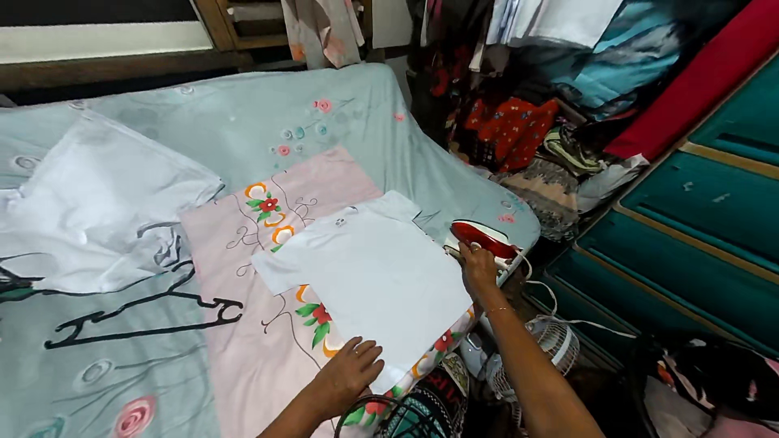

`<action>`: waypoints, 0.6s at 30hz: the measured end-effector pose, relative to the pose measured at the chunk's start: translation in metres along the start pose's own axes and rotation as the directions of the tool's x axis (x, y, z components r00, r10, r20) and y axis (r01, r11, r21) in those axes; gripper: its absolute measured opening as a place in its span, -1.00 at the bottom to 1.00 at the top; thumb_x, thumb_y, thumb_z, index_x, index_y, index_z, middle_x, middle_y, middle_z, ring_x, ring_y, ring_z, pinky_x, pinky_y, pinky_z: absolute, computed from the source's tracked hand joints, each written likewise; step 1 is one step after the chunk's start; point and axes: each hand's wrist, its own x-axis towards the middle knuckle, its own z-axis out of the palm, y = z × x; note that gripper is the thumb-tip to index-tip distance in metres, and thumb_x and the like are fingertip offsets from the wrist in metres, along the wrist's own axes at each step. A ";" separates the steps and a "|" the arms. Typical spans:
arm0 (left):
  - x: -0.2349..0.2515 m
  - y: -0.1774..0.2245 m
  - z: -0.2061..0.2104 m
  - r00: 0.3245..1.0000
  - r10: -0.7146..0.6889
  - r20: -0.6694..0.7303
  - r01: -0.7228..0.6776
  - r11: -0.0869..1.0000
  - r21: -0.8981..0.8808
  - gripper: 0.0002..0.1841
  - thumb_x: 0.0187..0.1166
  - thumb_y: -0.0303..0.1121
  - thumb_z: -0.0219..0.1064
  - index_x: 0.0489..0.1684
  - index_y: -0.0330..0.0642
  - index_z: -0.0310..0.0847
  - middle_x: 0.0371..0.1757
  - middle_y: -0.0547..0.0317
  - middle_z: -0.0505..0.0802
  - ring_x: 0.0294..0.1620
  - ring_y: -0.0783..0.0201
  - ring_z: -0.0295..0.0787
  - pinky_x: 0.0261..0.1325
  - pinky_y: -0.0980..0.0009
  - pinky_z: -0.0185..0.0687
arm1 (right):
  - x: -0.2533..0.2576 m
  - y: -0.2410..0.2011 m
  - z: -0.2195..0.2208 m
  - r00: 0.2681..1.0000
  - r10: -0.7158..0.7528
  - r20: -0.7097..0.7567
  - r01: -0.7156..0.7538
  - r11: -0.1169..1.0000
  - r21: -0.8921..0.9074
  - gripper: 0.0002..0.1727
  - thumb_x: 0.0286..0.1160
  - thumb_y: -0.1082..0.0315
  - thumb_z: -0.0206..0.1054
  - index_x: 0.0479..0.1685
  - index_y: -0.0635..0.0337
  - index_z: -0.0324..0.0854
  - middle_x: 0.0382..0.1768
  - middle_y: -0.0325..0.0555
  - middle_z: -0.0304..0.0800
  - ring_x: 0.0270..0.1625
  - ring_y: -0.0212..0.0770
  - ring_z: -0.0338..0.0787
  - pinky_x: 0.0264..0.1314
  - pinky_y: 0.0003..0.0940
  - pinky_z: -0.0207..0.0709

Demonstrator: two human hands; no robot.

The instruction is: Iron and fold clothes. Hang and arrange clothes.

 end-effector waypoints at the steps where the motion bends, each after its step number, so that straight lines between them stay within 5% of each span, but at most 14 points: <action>1: 0.002 0.003 0.006 0.999 0.021 -0.046 -0.019 0.999 0.034 -0.83 0.58 -0.39 0.33 -0.05 -0.14 0.82 0.15 -0.01 0.91 0.28 -0.02 0.86 0.33 -0.02 0.72 | -0.003 0.000 0.000 1.000 -0.004 0.006 0.004 1.000 0.009 -0.56 0.73 0.45 0.12 0.53 0.19 0.61 0.27 0.45 0.72 0.39 0.42 0.67 0.54 0.25 0.40; 4: 0.014 0.007 0.011 0.990 -0.046 -0.135 0.041 0.999 -0.034 -0.83 0.52 -0.43 0.28 -0.18 -0.20 0.83 -0.06 0.07 0.95 0.08 0.11 0.92 0.24 0.17 0.78 | -0.007 0.007 -0.001 0.999 -0.017 0.044 0.016 0.999 0.034 -0.59 0.74 0.44 0.11 0.49 0.29 0.61 0.30 0.43 0.71 0.42 0.38 0.67 0.55 0.20 0.43; 7: 0.031 0.011 -0.010 0.958 -0.256 -0.127 0.220 0.944 -0.246 -0.78 0.46 -0.53 0.27 -0.10 -0.34 0.84 -0.10 -0.05 0.96 -0.03 0.04 0.96 0.12 0.07 0.84 | -0.008 0.012 -0.014 0.993 -0.060 0.105 0.050 0.994 0.098 -0.56 0.75 0.35 0.15 0.51 0.39 0.56 0.42 0.42 0.65 0.51 0.36 0.62 0.61 0.19 0.38; 9: 0.043 0.010 -0.029 0.935 -0.333 -0.118 0.275 0.896 -0.349 -0.75 0.49 -0.62 0.22 -0.06 -0.43 0.82 -0.08 -0.15 0.95 -0.04 -0.04 0.96 0.12 0.02 0.83 | -0.017 0.001 -0.037 0.986 -0.124 0.113 0.083 0.945 0.315 -0.45 0.69 0.24 0.30 0.55 0.43 0.51 0.50 0.39 0.60 0.57 0.31 0.58 0.66 0.17 0.35; 12: 0.053 0.008 -0.050 0.909 -0.376 -0.180 0.277 0.867 -0.414 -0.73 0.51 -0.68 0.16 -0.03 -0.51 0.79 -0.09 -0.22 0.94 -0.06 -0.05 0.96 0.10 0.03 0.82 | -0.051 -0.039 -0.074 0.892 -0.381 0.244 0.129 0.732 0.669 -0.23 0.27 0.30 0.60 0.57 0.40 0.50 0.59 0.25 0.54 0.71 0.16 0.44 0.77 0.09 0.23; 14: 0.057 0.007 -0.063 0.900 -0.354 -0.254 0.237 0.886 -0.398 -0.73 0.50 -0.67 0.15 -0.05 -0.51 0.78 -0.13 -0.20 0.94 -0.11 0.02 0.96 0.07 0.12 0.83 | -0.075 -0.062 -0.067 0.805 -0.528 0.269 0.270 0.731 0.627 -0.16 0.10 0.19 0.72 0.53 0.29 0.60 0.57 0.19 0.59 0.73 0.28 0.38 0.73 0.38 0.10; 15: 0.058 0.008 -0.072 0.898 -0.343 -0.276 0.221 0.893 -0.391 -0.73 0.51 -0.65 0.13 -0.06 -0.51 0.78 -0.15 -0.19 0.94 -0.12 0.06 0.96 0.07 0.17 0.83 | -0.083 -0.068 -0.058 0.799 -0.528 0.287 0.316 0.775 0.547 -0.25 0.18 0.22 0.68 0.50 0.22 0.64 0.55 0.16 0.63 0.72 0.30 0.40 0.69 0.50 0.06; 18: 0.062 0.011 -0.106 0.891 -0.278 -0.360 0.136 0.918 -0.372 -0.74 0.64 -0.52 0.09 -0.14 -0.44 0.75 -0.22 -0.07 0.92 -0.17 0.34 0.89 0.05 0.45 0.77 | -0.091 -0.059 -0.052 0.932 -0.294 0.211 0.194 0.899 0.393 -0.60 0.33 0.62 0.37 0.19 0.30 0.81 0.23 0.28 0.83 0.42 0.32 0.72 0.59 0.45 0.26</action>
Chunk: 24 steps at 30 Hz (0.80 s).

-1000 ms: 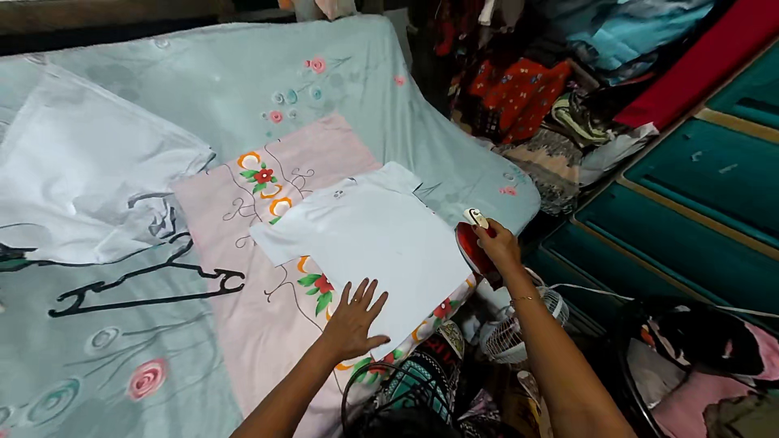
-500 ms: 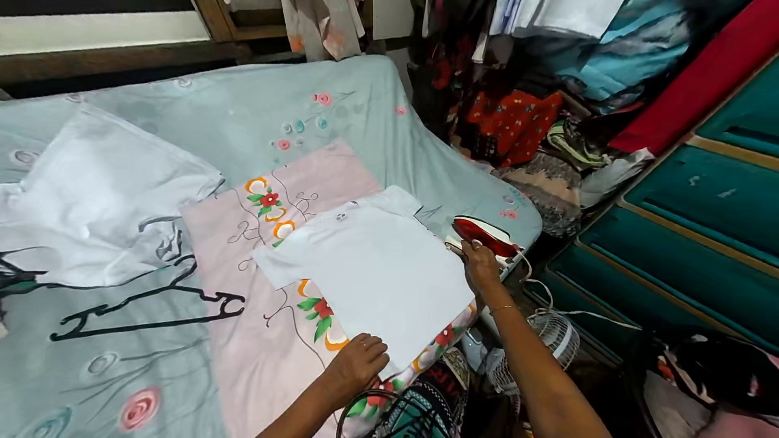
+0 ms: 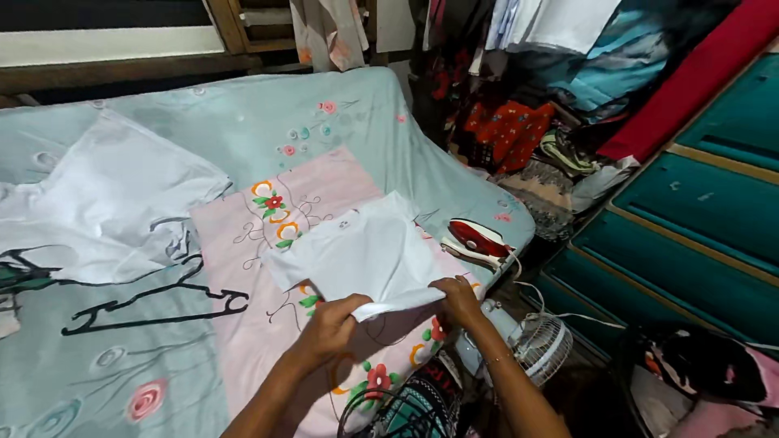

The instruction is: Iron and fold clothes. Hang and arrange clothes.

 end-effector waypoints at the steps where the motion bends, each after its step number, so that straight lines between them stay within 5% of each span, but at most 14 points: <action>1: 0.005 0.006 -0.010 1.000 0.025 -0.012 -0.025 1.000 -0.011 -0.73 0.70 -0.46 0.09 -0.14 -0.40 0.74 -0.23 -0.02 0.91 -0.16 0.44 0.86 0.04 0.52 0.74 | -0.003 0.004 -0.013 0.998 0.045 -0.054 -0.044 0.999 0.018 -0.63 0.36 0.65 0.32 0.16 0.33 0.81 0.18 0.30 0.84 0.33 0.32 0.76 0.50 0.37 0.41; 4: 0.014 0.031 -0.036 0.998 0.061 0.005 -0.061 0.995 -0.076 -0.71 0.86 -0.19 0.08 -0.01 -0.14 0.69 -0.11 0.31 0.89 -0.03 0.71 0.78 0.11 0.68 0.68 | -0.027 0.012 -0.060 0.945 -0.071 -0.320 0.117 0.985 0.126 -0.71 0.26 0.67 0.31 -0.07 0.42 0.84 0.00 0.30 0.88 0.14 0.26 0.86 0.26 0.26 0.63; 7: 0.031 0.064 -0.058 0.997 0.071 0.007 -0.069 0.985 -0.158 -0.73 0.85 -0.04 0.10 0.16 0.24 0.73 0.05 0.72 0.87 0.08 0.82 0.75 0.16 0.74 0.67 | -0.048 0.022 -0.115 0.791 -0.239 -0.563 0.384 0.911 0.152 -0.76 0.32 0.58 0.23 -0.25 0.33 0.84 -0.12 0.03 0.92 0.04 -0.21 0.88 0.20 -0.26 0.72; 9: 0.041 0.077 -0.069 0.999 0.043 -0.021 -0.046 0.984 -0.173 -0.75 0.82 -0.05 0.14 0.22 0.33 0.73 0.10 0.80 0.86 0.09 0.83 0.74 0.17 0.76 0.65 | -0.055 0.028 -0.152 0.768 -0.311 -0.560 0.507 0.829 0.235 -0.75 0.50 0.51 0.18 -0.20 0.25 0.83 -0.07 -0.19 0.90 0.14 -0.50 0.80 0.31 -0.55 0.65; 12: 0.057 0.069 -0.086 0.990 -0.043 -0.136 0.028 0.994 -0.108 -0.80 0.77 -0.11 0.24 0.16 0.30 0.77 0.06 0.72 0.88 0.00 0.74 0.78 0.12 0.71 0.67 | -0.033 0.032 -0.202 0.748 -0.447 -0.491 0.632 0.706 0.320 -0.76 0.64 0.42 0.18 -0.09 0.06 0.81 -0.02 -0.40 0.89 0.14 -0.62 0.78 0.28 -0.65 0.65; 15: 0.105 0.048 -0.103 0.951 -0.087 -0.297 0.125 0.986 0.112 -0.86 0.70 -0.09 0.34 -0.02 0.23 0.80 -0.09 0.72 0.88 -0.11 0.78 0.76 -0.02 0.72 0.69 | 0.023 0.033 -0.253 0.710 -0.511 -0.485 0.669 0.703 0.241 -0.73 0.50 0.52 0.18 -0.08 0.19 0.82 -0.10 -0.39 0.90 -0.02 -0.74 0.76 0.12 -0.74 0.64; 18: 0.175 0.028 -0.118 0.924 -0.158 -0.349 0.249 0.940 0.233 -0.92 0.61 -0.34 0.34 -0.11 0.07 0.74 -0.20 0.81 0.82 -0.24 0.91 0.67 -0.16 0.81 0.62 | 0.098 0.026 -0.309 0.760 -0.502 -0.412 0.587 0.802 0.106 -0.74 0.46 0.62 0.23 -0.03 0.33 0.81 -0.15 -0.14 0.90 -0.22 -0.56 0.76 -0.08 -0.58 0.66; 20: 0.237 0.030 -0.116 0.868 -0.305 -0.393 0.408 0.888 0.213 -0.90 0.56 -0.53 0.30 -0.13 -0.35 0.68 -0.37 0.52 0.74 -0.47 0.82 0.52 -0.35 0.77 0.50 | 0.154 0.016 -0.344 0.829 -0.441 -0.344 0.483 0.875 0.041 -0.79 0.54 0.55 0.31 0.01 0.33 0.82 -0.16 0.07 0.89 -0.19 -0.20 0.82 0.00 -0.12 0.68; 24: 0.344 0.011 -0.125 0.700 -0.624 -0.346 0.687 0.721 0.088 -0.87 0.70 -0.45 0.27 0.00 -0.31 0.67 -0.42 0.33 0.71 -0.63 0.65 0.44 -0.51 0.66 0.43 | 0.245 -0.006 -0.403 0.929 -0.262 -0.261 0.259 0.965 -0.049 -0.81 0.60 0.48 0.33 0.00 0.32 0.82 -0.03 0.31 0.84 0.12 0.24 0.80 0.27 0.33 0.48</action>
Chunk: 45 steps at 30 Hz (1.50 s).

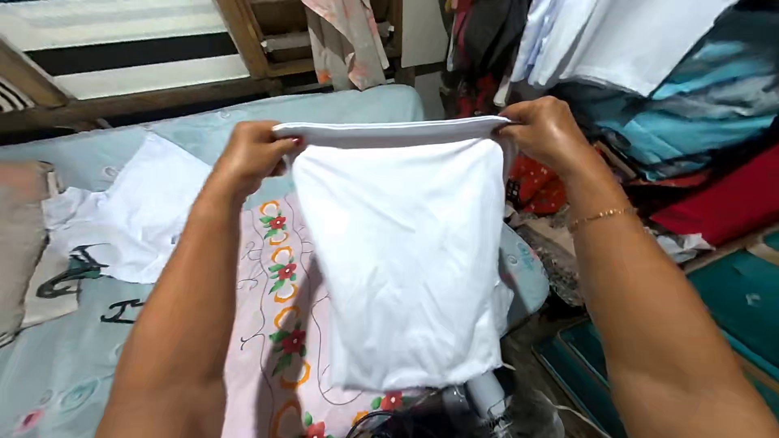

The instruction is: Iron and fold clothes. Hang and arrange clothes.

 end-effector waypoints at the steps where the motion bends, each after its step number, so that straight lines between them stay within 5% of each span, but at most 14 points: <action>1: 0.020 0.008 0.002 1.000 -0.021 0.022 0.022 1.000 -0.017 -0.86 0.71 -0.42 0.27 0.01 -0.30 0.66 -0.41 0.30 0.72 -0.62 0.61 0.50 -0.49 0.62 0.50 | 0.020 0.003 -0.008 1.000 0.024 0.001 -0.024 1.000 -0.020 -0.81 0.59 0.48 0.33 0.01 0.35 0.81 0.00 0.36 0.83 0.16 0.30 0.77 0.30 0.38 0.43; 5: 0.078 0.060 0.010 0.999 -0.041 0.001 0.041 0.988 -0.151 -0.79 0.77 -0.40 0.21 0.16 -0.32 0.62 -0.26 0.17 0.80 -0.52 0.47 0.73 -0.35 0.49 0.77 | 0.080 0.023 -0.045 0.990 0.068 -0.126 -0.062 0.997 0.047 -0.72 0.54 0.51 0.31 0.15 0.37 0.77 0.12 0.40 0.79 0.24 0.33 0.75 0.37 0.39 0.43; 9: 0.110 0.102 0.021 0.999 0.016 -0.038 -0.023 0.980 -0.197 -0.76 0.78 -0.44 0.17 0.24 -0.36 0.59 -0.12 0.02 0.84 -0.40 0.37 0.84 -0.24 0.39 0.84 | 0.109 0.041 -0.077 0.969 0.120 -0.217 -0.091 0.986 0.140 -0.67 0.63 0.52 0.19 0.28 0.38 0.69 0.14 0.34 0.78 0.04 0.14 0.83 0.18 0.19 0.64; 14: 0.126 0.115 0.032 0.993 0.103 -0.066 -0.111 0.984 -0.139 -0.80 0.75 -0.48 0.18 0.11 -0.43 0.64 -0.11 -0.05 0.86 -0.29 0.31 0.86 -0.08 0.31 0.83 | 0.114 0.053 -0.094 0.961 0.123 -0.247 -0.082 0.983 0.167 -0.69 0.70 0.51 0.17 0.28 0.39 0.69 0.18 0.35 0.77 0.11 0.15 0.81 0.25 0.17 0.62; 17: 0.126 0.116 0.026 0.974 0.145 -0.172 -0.169 0.976 -0.135 -0.79 0.73 -0.49 0.18 0.09 -0.45 0.66 -0.06 -0.07 0.86 -0.21 0.31 0.86 0.02 0.30 0.80 | 0.089 0.036 -0.102 0.993 0.020 -0.114 0.002 0.981 0.191 -0.76 0.66 0.52 0.21 0.12 0.44 0.70 -0.10 0.29 0.79 -0.17 0.04 0.80 0.02 0.12 0.67; 19: 0.122 0.120 0.018 0.947 0.190 -0.260 -0.255 0.935 -0.246 -0.77 0.72 -0.54 0.14 0.14 -0.50 0.63 -0.02 -0.06 0.84 -0.13 0.35 0.83 0.09 0.34 0.77 | 0.053 0.005 -0.108 0.946 -0.275 0.175 0.204 0.918 0.339 -0.83 0.62 0.53 0.23 -0.04 0.34 0.74 -0.33 -0.07 0.83 -0.43 -0.31 0.77 -0.32 -0.31 0.74; 21: 0.111 0.134 0.010 0.921 0.301 -0.247 -0.383 0.814 -0.436 -0.77 0.71 -0.60 0.05 0.17 -0.46 0.54 -0.03 0.12 0.80 -0.08 0.43 0.80 0.12 0.42 0.76 | 0.037 -0.024 -0.109 0.777 -0.575 0.256 0.381 0.754 0.535 -0.68 0.44 0.47 0.28 0.13 0.24 0.79 -0.11 -0.27 0.92 -0.26 -0.49 0.83 -0.19 -0.54 0.76; 25: 0.071 0.186 0.014 0.757 0.653 -0.017 -0.526 0.595 -0.608 -0.78 0.62 -0.58 0.04 -0.08 -0.21 0.64 -0.06 0.28 0.91 -0.05 0.46 0.83 0.05 0.41 0.77 | 0.060 -0.085 -0.106 0.839 -0.525 -0.143 0.515 0.682 0.519 -0.08 0.27 0.28 0.56 0.73 0.29 0.25 0.53 -0.01 0.56 0.46 -0.30 0.65 0.45 -0.39 0.61; 27: 0.051 0.211 0.022 0.713 0.697 -0.074 -0.595 0.546 -0.591 -0.79 0.62 -0.60 0.07 -0.16 -0.23 0.67 -0.17 0.36 0.89 -0.14 0.56 0.80 0.00 0.50 0.74 | 0.060 -0.119 -0.088 0.847 -0.503 -0.169 0.505 0.667 0.548 -0.07 0.14 0.35 0.64 0.66 0.34 0.32 0.32 -0.10 0.71 0.29 -0.48 0.72 0.38 -0.51 0.63; 29: 0.036 0.215 0.023 0.701 0.673 -0.238 -0.680 0.527 -0.510 -0.82 0.53 -0.62 0.17 -0.03 -0.43 0.62 -0.06 0.21 0.80 -0.03 0.52 0.73 0.12 0.48 0.69 | 0.055 -0.139 -0.070 0.890 -0.408 -0.203 0.446 0.692 0.568 -0.61 0.20 0.47 0.58 0.07 0.24 0.69 -0.17 -0.32 0.86 -0.14 -0.64 0.79 0.02 -0.59 0.70; 31: 0.023 0.197 0.022 0.722 0.658 -0.215 -0.667 0.580 -0.468 -0.52 0.45 -0.49 0.37 0.32 -0.56 0.44 0.21 -0.01 0.73 0.13 0.40 0.71 0.21 0.42 0.68 | 0.049 -0.140 -0.063 0.888 -0.384 -0.253 0.455 0.651 0.607 -0.91 0.38 0.49 0.46 -0.20 0.17 0.74 -0.34 -0.48 0.80 -0.27 -0.72 0.73 -0.09 -0.67 0.66; 33: 0.000 0.169 0.027 0.796 0.605 0.008 -0.518 0.688 -0.508 -0.36 0.30 -0.49 0.51 0.41 -0.53 0.38 0.20 0.02 0.76 0.14 0.42 0.75 0.24 0.40 0.73 | 0.037 -0.136 -0.057 0.890 -0.378 -0.256 0.443 0.576 0.687 -0.88 0.41 0.55 0.37 -0.24 0.11 0.73 -0.35 -0.55 0.79 -0.28 -0.73 0.72 -0.12 -0.70 0.66; 38: -0.050 0.086 0.020 0.817 0.227 0.530 -0.145 0.971 -0.192 -0.88 0.24 -0.51 0.56 -0.43 -0.32 0.71 -0.53 0.33 0.81 -0.49 0.62 0.71 -0.33 0.58 0.67 | 0.005 -0.116 -0.035 0.946 -0.305 -0.110 0.232 0.401 0.886 -0.76 0.51 0.57 0.35 -0.14 -0.05 0.74 -0.27 -0.57 0.87 -0.22 -0.65 0.81 -0.06 -0.67 0.74; 45: -0.048 0.007 -0.049 0.885 -0.147 0.443 0.002 0.950 0.311 -0.84 0.53 -0.45 0.48 -0.35 -0.42 0.80 -0.43 -0.05 0.83 -0.35 0.13 0.75 -0.08 -0.02 0.66 | 0.044 -0.071 0.025 0.991 -0.057 0.120 -0.067 0.570 0.819 -0.86 0.53 0.54 0.37 -0.12 0.06 0.68 -0.34 -0.52 0.84 -0.32 -0.65 0.78 -0.15 -0.65 0.72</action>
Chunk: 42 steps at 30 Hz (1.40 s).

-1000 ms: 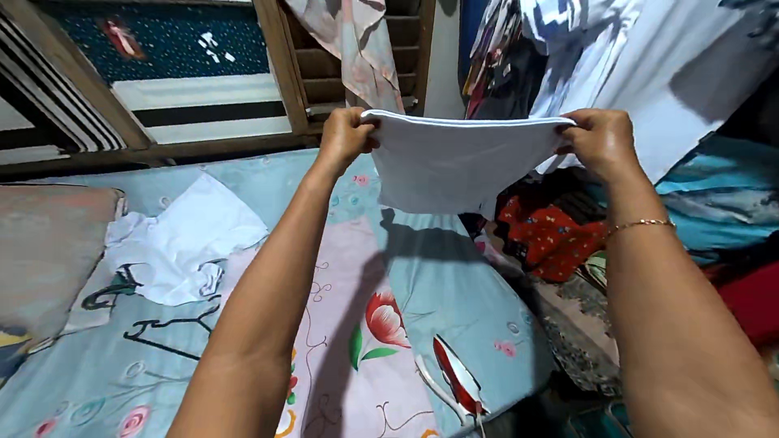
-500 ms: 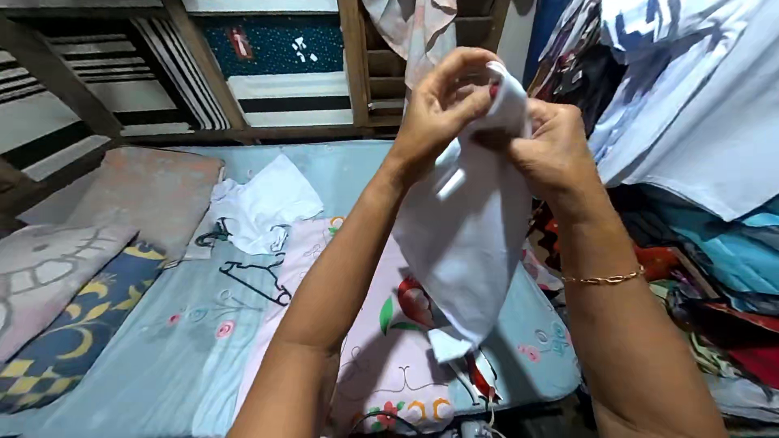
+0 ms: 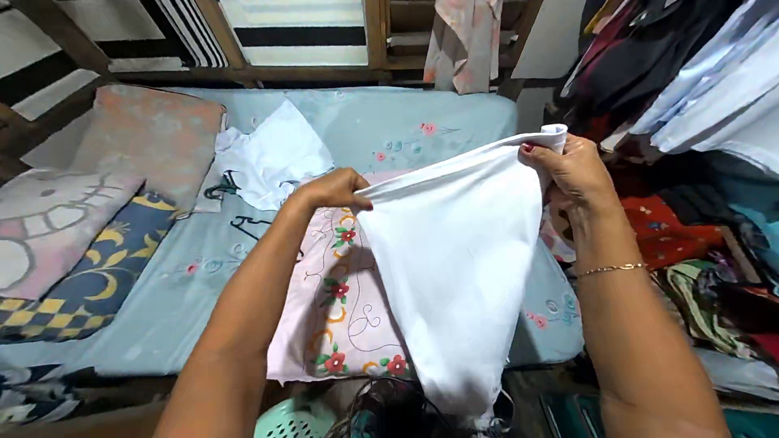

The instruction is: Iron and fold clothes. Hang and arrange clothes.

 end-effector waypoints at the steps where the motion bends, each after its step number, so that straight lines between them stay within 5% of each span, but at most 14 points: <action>1: 0.002 -0.007 -0.010 0.999 -0.007 -0.040 0.008 1.000 0.025 -0.82 0.56 -0.44 0.46 -0.35 -0.44 0.79 -0.42 -0.08 0.82 -0.33 0.09 0.74 -0.06 -0.06 0.62 | 0.009 0.010 -0.002 1.000 0.016 0.004 -0.016 0.996 -0.083 -0.87 0.52 0.49 0.40 -0.07 0.09 0.67 -0.32 -0.50 0.80 -0.31 -0.67 0.75 -0.12 -0.66 0.69; 6: 0.021 -0.020 -0.062 0.958 0.014 -0.287 0.032 0.987 0.155 -0.78 0.62 -0.40 0.42 -0.22 -0.48 0.78 -0.27 -0.29 0.83 -0.14 -0.18 0.78 0.11 -0.26 0.56 | 0.060 0.025 -0.007 1.000 -0.025 0.009 0.026 0.916 -0.400 -0.75 0.49 0.46 0.45 0.07 0.41 0.70 -0.11 -0.01 0.78 -0.16 -0.43 0.68 0.06 -0.37 0.61; 9: 0.019 -0.010 -0.086 0.912 0.049 -0.407 0.044 0.975 0.216 -0.81 0.64 -0.44 0.36 -0.08 -0.44 0.79 -0.14 -0.33 0.86 0.02 -0.27 0.79 0.23 -0.32 0.51 | 0.079 0.020 -0.003 0.996 -0.088 -0.007 0.075 0.891 -0.448 -0.76 0.49 0.49 0.42 0.08 0.37 0.71 -0.11 -0.05 0.76 -0.22 -0.49 0.59 -0.08 -0.47 0.50; 11: 0.012 -0.009 -0.089 0.882 0.079 -0.465 0.049 0.965 0.257 -0.81 0.64 -0.46 0.36 0.00 -0.41 0.80 -0.03 -0.33 0.87 0.12 -0.28 0.80 0.31 -0.31 0.52 | 0.083 0.023 0.000 0.990 -0.144 0.012 0.134 0.882 -0.453 -0.77 0.48 0.55 0.40 0.07 0.41 0.72 -0.07 0.02 0.79 -0.16 -0.45 0.63 0.00 -0.45 0.52; 13: 0.002 -0.015 -0.078 0.863 0.137 -0.486 0.028 0.948 0.316 -0.81 0.62 -0.50 0.35 0.03 -0.42 0.80 0.02 -0.35 0.86 0.16 -0.32 0.80 0.32 -0.33 0.53 | 0.076 0.032 0.006 0.977 -0.206 0.050 0.206 0.866 -0.456 -0.78 0.47 0.58 0.37 0.05 0.45 0.73 -0.01 0.11 0.81 -0.03 -0.36 0.72 0.16 -0.38 0.59; 16: -0.018 -0.041 -0.039 0.835 0.231 -0.500 -0.019 0.919 0.393 -0.85 0.55 -0.55 0.39 -0.07 -0.42 0.83 -0.09 -0.33 0.87 0.04 -0.31 0.84 0.19 -0.32 0.61 | 0.047 0.057 0.020 0.963 -0.243 0.113 0.266 0.811 -0.520 -0.82 0.53 0.58 0.35 0.02 0.42 0.76 0.08 0.28 0.77 0.12 0.07 0.76 0.27 0.02 0.58; 20: -0.050 -0.095 0.051 0.849 0.164 -0.501 0.034 0.931 0.363 -0.86 0.50 -0.60 0.40 -0.12 -0.37 0.86 -0.04 -0.31 0.88 0.12 -0.34 0.82 0.29 -0.34 0.56 | -0.015 0.108 0.056 0.987 -0.099 0.127 0.158 0.760 -0.631 -0.78 0.48 0.61 0.36 0.01 0.38 0.84 0.11 0.50 0.73 0.27 0.47 0.66 0.42 0.36 0.42; 25: -0.094 -0.138 0.165 0.948 -0.202 -0.246 0.246 0.956 0.162 -0.74 0.63 -0.59 0.23 0.10 -0.37 0.83 0.19 -0.37 0.83 0.35 -0.37 0.69 0.51 -0.30 0.37 | -0.114 0.196 0.096 0.968 0.199 0.151 -0.029 0.691 -0.723 -0.70 0.53 0.56 0.29 0.10 0.22 0.87 0.18 0.45 0.75 0.37 0.52 0.61 0.41 0.46 0.35; 30: -0.136 -0.152 0.245 0.936 -0.349 0.044 0.337 0.926 0.172 -0.71 0.67 -0.52 0.20 0.19 -0.36 0.78 0.29 -0.32 0.79 0.44 -0.30 0.63 0.60 -0.23 0.27 | -0.208 0.234 0.121 0.872 0.449 0.195 -0.120 0.582 -0.804 -0.68 0.54 0.55 0.26 0.09 0.17 0.88 0.23 0.41 0.75 0.43 0.52 0.56 0.49 0.47 0.25; 35: -0.164 -0.154 0.279 0.922 -0.375 0.102 0.357 0.921 0.156 -0.70 0.67 -0.54 0.18 0.18 -0.36 0.80 0.28 -0.31 0.80 0.42 -0.29 0.65 0.58 -0.23 0.28 | -0.260 0.251 0.119 0.840 0.489 0.236 -0.078 0.539 -0.839 -0.71 0.54 0.52 0.29 0.06 0.17 0.90 0.17 0.36 0.80 0.40 0.48 0.60 0.49 0.43 0.25; 42: -0.195 -0.145 0.303 0.922 -0.330 0.202 0.299 0.939 0.167 -0.73 0.63 -0.59 0.21 0.15 -0.41 0.78 0.26 -0.34 0.80 0.40 -0.32 0.65 0.58 -0.25 0.27 | -0.322 0.269 0.104 0.874 0.358 0.328 0.056 0.596 -0.801 -0.76 0.43 0.55 0.36 -0.07 0.24 0.92 -0.04 0.37 0.85 0.12 0.49 0.76 0.24 0.45 0.46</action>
